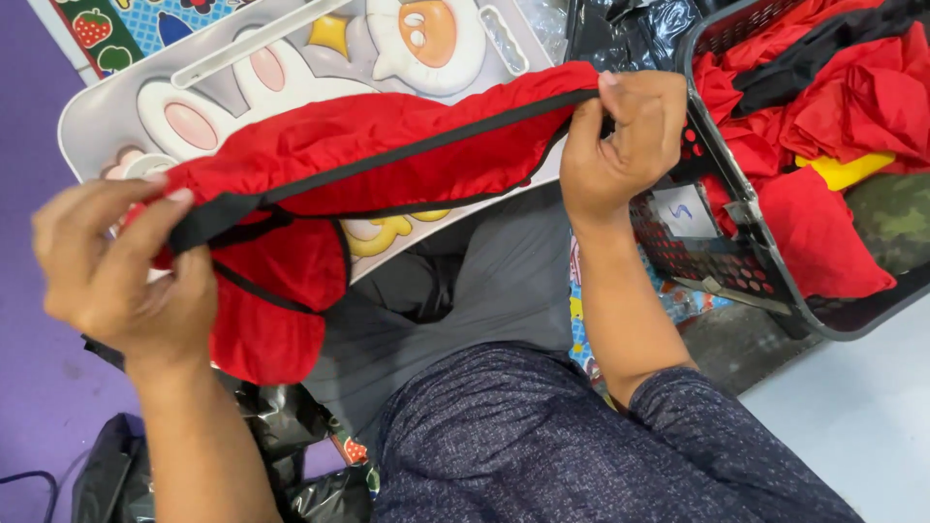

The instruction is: The person uses pink scissors to cut a piece of red fabric, trimming the edges and a black elastic band attached to it. They repeatedly adjust the fabric and the elastic band with their hands while cutting.

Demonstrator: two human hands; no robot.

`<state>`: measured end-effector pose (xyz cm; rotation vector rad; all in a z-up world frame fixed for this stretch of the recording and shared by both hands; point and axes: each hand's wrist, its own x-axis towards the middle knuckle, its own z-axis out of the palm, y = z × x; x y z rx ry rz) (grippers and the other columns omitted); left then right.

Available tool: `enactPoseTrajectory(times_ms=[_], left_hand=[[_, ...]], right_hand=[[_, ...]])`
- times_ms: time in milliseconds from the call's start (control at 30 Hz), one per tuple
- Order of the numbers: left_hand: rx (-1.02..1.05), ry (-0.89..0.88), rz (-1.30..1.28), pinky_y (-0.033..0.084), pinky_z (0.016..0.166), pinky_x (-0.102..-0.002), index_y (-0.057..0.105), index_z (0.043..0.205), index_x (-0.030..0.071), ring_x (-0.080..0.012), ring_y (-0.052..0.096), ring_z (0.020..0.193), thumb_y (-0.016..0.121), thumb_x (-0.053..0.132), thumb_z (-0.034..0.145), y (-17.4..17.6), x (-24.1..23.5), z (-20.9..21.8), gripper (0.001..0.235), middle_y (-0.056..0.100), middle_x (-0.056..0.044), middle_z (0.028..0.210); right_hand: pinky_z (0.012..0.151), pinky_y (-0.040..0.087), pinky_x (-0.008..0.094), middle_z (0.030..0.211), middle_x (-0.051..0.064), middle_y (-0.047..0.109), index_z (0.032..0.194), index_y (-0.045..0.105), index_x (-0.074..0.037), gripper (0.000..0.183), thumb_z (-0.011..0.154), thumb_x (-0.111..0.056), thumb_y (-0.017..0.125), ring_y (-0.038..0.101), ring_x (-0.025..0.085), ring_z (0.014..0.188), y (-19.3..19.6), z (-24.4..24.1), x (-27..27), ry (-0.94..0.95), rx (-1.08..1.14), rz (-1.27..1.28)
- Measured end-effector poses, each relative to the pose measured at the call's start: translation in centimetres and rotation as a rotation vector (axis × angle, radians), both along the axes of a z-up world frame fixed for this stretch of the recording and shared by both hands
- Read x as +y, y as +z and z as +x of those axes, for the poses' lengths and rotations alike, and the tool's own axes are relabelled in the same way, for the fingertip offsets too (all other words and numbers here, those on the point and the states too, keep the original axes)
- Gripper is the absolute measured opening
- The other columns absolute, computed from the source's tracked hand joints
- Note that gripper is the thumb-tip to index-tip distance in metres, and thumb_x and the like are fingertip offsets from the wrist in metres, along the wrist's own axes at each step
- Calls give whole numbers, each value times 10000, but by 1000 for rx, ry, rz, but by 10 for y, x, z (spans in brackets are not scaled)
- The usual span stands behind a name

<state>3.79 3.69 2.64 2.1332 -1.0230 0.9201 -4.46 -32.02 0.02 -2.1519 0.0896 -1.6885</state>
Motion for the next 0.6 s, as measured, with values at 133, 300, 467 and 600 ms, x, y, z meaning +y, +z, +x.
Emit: enactPoseTrajectory(times_ms=[133,300,467,600], left_hand=[[77,-196,-49,540,1029,-593,671,1122,-241,-508,590,1180,851,-426,935,19,11,25,319,629,-380,1258],[153,-197,34,500,1048,-489,746,1040,-130,-403,635,1089,869,-233,847,19,-8,28,252,745,-250,1096],[159,-65,-29,451,1026,-443,722,981,-63,-362,627,1055,784,-142,780,5,-51,5,224,764,-154,1042],[95,-118,-170,508,849,-461,687,921,34,-384,681,890,797,-37,942,-14,-71,3,132,768,-118,962]], right_hand=[[717,482,368,950,162,613,948,586,23,264,778,215,646,564,285,794,2,-4,1,26,0,28],[594,375,298,961,140,619,934,571,47,259,800,250,662,461,182,684,-1,-5,9,128,117,176],[596,463,255,1041,107,575,1047,599,58,228,863,152,692,560,148,684,-13,-4,13,287,413,407],[714,633,511,1136,243,531,1198,561,65,474,836,8,861,710,481,866,-11,-11,33,226,610,190]])
